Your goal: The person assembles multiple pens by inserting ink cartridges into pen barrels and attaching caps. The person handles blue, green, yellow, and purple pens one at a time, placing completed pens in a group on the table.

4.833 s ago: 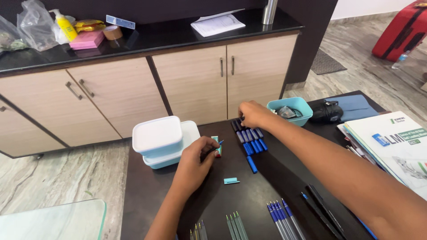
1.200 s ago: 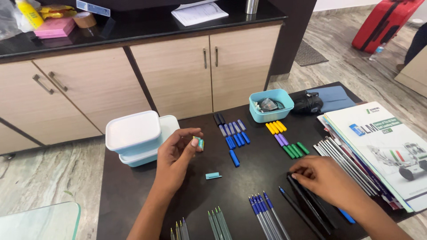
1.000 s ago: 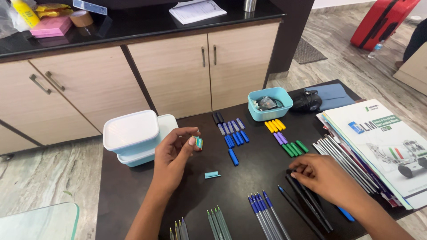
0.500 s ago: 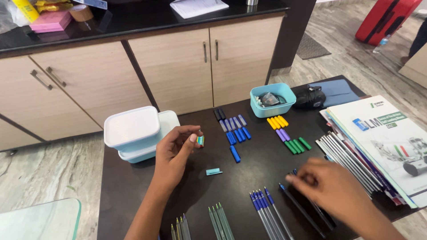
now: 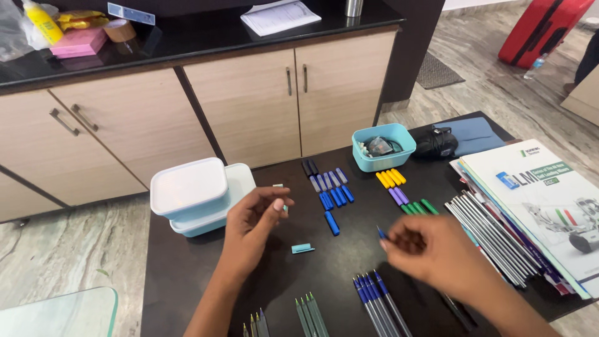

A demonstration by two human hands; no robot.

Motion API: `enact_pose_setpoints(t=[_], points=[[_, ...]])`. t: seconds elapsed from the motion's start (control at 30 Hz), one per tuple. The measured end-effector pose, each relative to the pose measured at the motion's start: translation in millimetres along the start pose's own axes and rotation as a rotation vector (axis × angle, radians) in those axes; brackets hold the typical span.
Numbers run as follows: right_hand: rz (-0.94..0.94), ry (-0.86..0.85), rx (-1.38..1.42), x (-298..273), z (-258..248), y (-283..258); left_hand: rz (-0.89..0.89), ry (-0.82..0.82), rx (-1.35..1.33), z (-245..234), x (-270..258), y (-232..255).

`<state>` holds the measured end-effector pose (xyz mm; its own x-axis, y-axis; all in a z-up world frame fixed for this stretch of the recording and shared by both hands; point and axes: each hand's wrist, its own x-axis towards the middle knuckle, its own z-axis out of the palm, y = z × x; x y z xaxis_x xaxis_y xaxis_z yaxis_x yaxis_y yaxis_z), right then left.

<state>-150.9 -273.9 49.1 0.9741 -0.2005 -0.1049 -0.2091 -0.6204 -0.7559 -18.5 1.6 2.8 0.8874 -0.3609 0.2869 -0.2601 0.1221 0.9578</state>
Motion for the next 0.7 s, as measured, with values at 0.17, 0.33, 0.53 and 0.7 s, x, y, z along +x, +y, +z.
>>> enact_pose_setpoints(t=[0.17,0.33,0.53,0.7], points=[[-0.307,-0.124,0.496,53,20,-24,0.127,-0.158,0.213,10,-4,14],[-0.349,-0.338,0.598,109,48,-39,0.028,-0.108,0.424,15,-6,22],[-0.564,-0.076,-0.122,205,43,-37,0.002,0.112,0.518,-2,-2,21],[-0.726,-0.135,-0.493,244,62,-33,0.047,0.127,0.537,-4,1,19]])
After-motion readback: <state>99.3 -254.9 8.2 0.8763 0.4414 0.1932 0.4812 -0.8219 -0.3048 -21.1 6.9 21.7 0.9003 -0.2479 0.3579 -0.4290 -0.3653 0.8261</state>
